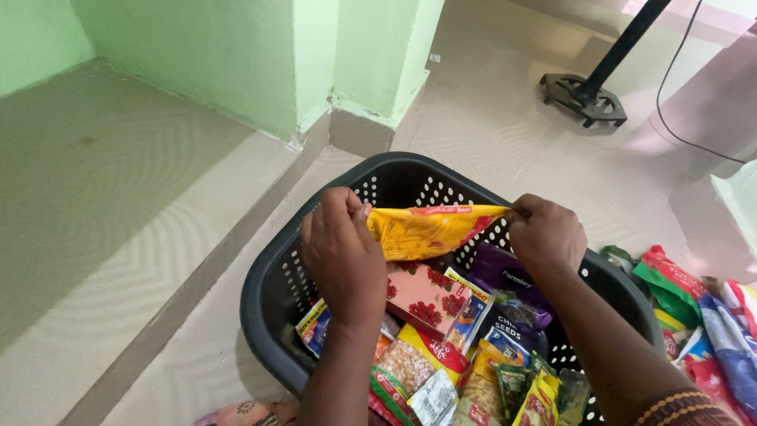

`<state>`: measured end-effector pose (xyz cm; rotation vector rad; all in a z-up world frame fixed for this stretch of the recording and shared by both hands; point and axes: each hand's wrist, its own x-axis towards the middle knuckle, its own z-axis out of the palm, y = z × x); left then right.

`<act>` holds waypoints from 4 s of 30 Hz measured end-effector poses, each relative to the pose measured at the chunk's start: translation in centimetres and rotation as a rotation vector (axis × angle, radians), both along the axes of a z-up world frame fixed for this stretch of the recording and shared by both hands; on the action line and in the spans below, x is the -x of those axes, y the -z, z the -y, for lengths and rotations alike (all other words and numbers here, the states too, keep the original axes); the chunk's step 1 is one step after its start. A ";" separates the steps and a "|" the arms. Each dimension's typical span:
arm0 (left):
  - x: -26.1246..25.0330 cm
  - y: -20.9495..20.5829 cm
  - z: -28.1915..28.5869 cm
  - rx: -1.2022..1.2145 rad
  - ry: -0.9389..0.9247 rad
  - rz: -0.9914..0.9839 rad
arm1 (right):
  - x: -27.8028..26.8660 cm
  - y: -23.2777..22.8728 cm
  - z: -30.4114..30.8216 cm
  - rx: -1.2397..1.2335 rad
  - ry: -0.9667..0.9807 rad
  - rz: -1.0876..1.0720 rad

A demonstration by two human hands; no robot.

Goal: The person sits on the floor and picks up various grocery items from a pile, placing them one by one into a black plastic basket. Items include pasta, chia seeds, chocolate syrup, and other packaged goods.

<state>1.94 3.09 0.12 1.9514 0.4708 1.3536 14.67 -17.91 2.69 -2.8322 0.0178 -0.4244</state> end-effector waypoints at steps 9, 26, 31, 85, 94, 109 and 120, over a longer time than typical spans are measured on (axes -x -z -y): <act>-0.8 0.5 -0.1 0.165 -0.018 -0.094 | 0.2 0.7 1.0 0.054 -0.070 -0.032; -0.7 1.1 0.3 0.169 -0.021 -0.190 | 2.5 2.9 2.8 -0.089 -0.361 0.183; -0.2 0.4 0.4 0.174 0.000 -0.236 | 1.9 3.3 3.4 -0.168 -0.382 0.179; 7.0 -2.2 36.5 -0.291 1.163 -0.057 | 16.5 6.6 43.9 -0.126 0.107 -0.001; 4.0 1.2 42.5 -0.094 1.146 -0.523 | 14.0 8.7 41.0 0.064 0.160 0.044; 2.6 4.8 42.1 -0.107 1.067 -0.754 | 12.3 6.3 39.8 0.257 0.240 -0.126; 2.7 9.9 40.5 -0.156 1.107 -0.803 | 14.1 7.6 37.4 0.330 0.126 -0.248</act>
